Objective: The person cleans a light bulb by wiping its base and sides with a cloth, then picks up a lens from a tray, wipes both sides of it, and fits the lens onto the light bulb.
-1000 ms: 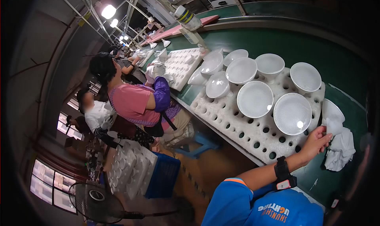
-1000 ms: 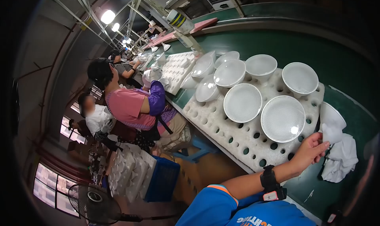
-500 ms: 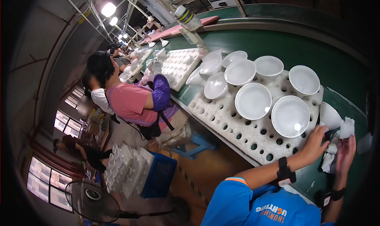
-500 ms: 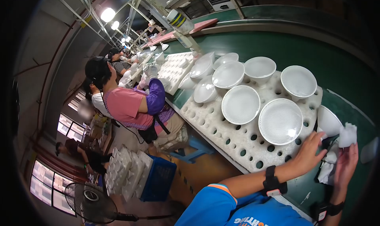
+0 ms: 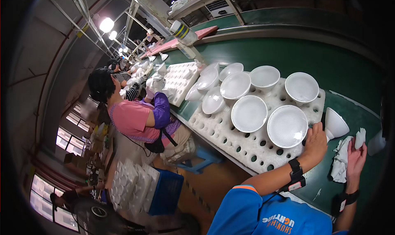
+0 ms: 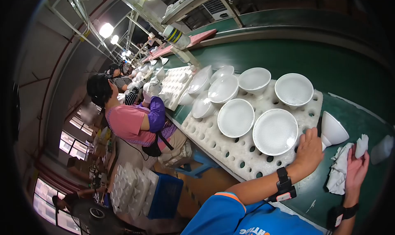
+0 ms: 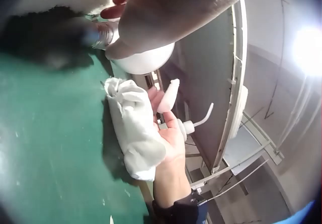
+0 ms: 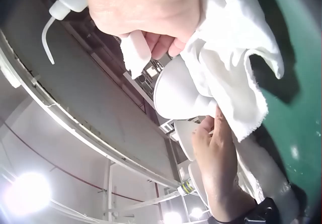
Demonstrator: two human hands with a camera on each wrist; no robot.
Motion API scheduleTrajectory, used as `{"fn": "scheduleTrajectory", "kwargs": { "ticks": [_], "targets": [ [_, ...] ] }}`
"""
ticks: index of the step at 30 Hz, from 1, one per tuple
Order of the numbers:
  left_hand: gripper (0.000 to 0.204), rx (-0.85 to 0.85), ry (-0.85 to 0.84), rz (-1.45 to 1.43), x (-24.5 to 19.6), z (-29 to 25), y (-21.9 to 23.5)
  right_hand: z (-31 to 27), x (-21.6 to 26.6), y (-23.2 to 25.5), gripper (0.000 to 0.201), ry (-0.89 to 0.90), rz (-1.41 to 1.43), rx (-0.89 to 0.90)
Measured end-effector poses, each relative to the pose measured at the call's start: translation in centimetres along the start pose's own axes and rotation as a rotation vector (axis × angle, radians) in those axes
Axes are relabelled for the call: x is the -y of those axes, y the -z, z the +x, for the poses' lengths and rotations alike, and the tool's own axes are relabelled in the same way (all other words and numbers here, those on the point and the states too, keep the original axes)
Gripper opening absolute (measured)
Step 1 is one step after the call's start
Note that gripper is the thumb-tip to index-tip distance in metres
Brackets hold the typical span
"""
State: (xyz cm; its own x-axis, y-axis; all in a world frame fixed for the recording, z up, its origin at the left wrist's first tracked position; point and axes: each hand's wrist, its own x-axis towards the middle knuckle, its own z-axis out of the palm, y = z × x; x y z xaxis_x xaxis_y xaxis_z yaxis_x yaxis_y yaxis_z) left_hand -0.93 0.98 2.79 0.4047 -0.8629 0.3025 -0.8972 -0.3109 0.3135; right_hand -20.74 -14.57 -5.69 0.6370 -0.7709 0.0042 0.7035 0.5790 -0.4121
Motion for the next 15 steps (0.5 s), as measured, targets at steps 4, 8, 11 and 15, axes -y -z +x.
{"fn": "scheduleTrajectory", "kwargs": {
  "ticks": [4, 8, 11, 15],
  "targets": [
    [0.031, 0.005, -0.031, 0.002, 0.6, -0.2, -2.5, -1.2, 1.8, 0.4, 0.036, 0.019, -0.011, 0.062],
    [0.030, -0.121, -0.092, -0.008, 0.9, 0.2, -4.4, -1.5, 2.4, 0.3, 0.040, 0.069, 0.051, -0.102],
    [0.030, 0.061, -0.050, -0.174, 0.6, 1.0, -4.5, -1.5, 2.7, 0.4, 0.041, 0.050, 0.041, -0.026],
    [0.022, 0.192, 0.088, -0.481, 0.2, 1.0, -3.7, -1.8, 2.9, 0.1, 0.041, 0.026, 0.027, 0.039]
  ]
}}
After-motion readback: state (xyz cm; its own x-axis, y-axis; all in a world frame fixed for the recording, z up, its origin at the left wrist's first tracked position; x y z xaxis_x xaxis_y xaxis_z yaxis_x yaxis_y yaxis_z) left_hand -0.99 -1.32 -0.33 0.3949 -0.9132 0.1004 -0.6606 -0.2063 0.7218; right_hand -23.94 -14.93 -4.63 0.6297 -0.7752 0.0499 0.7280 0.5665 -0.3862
